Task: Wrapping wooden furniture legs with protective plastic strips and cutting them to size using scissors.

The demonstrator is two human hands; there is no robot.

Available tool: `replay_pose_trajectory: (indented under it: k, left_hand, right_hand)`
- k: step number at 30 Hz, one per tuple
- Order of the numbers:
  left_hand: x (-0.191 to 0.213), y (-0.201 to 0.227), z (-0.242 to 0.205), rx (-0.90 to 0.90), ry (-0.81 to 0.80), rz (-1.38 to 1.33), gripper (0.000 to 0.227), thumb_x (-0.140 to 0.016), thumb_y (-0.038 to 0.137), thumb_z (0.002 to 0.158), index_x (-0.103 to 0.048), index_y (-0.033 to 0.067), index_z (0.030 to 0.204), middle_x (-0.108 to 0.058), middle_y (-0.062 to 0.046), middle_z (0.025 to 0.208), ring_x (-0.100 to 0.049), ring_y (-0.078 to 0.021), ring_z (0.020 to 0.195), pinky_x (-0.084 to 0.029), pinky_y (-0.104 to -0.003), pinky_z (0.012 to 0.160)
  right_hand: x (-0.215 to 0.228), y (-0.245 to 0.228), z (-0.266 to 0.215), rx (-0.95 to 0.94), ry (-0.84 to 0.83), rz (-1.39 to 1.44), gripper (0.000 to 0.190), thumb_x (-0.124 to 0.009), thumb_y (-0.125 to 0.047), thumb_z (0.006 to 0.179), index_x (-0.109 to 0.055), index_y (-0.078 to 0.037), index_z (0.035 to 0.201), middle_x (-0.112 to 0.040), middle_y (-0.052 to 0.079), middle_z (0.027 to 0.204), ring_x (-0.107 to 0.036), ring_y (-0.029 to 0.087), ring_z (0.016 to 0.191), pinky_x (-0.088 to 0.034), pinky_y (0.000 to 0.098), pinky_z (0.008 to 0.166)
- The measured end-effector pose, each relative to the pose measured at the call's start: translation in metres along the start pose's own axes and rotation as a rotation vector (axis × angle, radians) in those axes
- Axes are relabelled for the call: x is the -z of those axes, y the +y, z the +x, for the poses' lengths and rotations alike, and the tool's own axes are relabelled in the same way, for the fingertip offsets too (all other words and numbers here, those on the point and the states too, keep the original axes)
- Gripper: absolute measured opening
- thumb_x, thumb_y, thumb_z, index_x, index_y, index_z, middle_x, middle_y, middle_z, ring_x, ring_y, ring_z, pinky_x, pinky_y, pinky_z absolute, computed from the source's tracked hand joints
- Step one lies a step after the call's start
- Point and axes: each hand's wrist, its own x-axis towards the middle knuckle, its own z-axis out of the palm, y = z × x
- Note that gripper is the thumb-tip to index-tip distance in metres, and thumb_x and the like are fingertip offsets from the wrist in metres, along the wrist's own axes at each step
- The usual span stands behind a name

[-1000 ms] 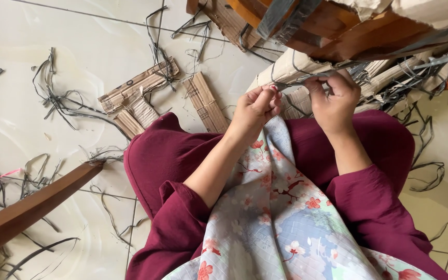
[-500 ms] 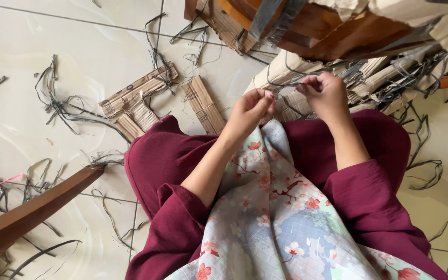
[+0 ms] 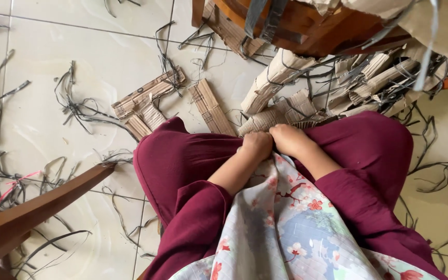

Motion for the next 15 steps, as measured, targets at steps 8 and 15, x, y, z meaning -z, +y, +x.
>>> replay_pose_trajectory:
  k: [8, 15]
  left_hand:
    - [0.107, 0.008, 0.027, -0.021, -0.486, -0.312, 0.028, -0.042, 0.016, 0.093, -0.066, 0.0099, 0.107, -0.072, -0.012, 0.094, -0.075, -0.0394, 0.088, -0.057, -0.057, 0.073]
    - [0.184, 0.027, 0.042, -0.181, -0.330, -0.375, 0.020, -0.052, 0.014, 0.090, -0.063, 0.0118, 0.107, -0.067, -0.008, 0.109, -0.074, -0.0357, 0.099, -0.058, -0.045, 0.081]
  right_hand:
    - [0.007, 0.020, -0.022, -0.104, -0.022, 0.020, 0.024, -0.051, -0.014, 0.091, -0.072, -0.006, 0.100, -0.073, 0.014, 0.101, -0.072, 0.035, 0.105, -0.061, 0.0511, 0.087]
    - [0.027, 0.032, -0.042, -0.091, -0.007, 0.064, 0.025, -0.048, -0.007, 0.092, -0.071, -0.001, 0.100, -0.073, 0.019, 0.103, -0.071, 0.040, 0.106, -0.061, 0.0520, 0.086]
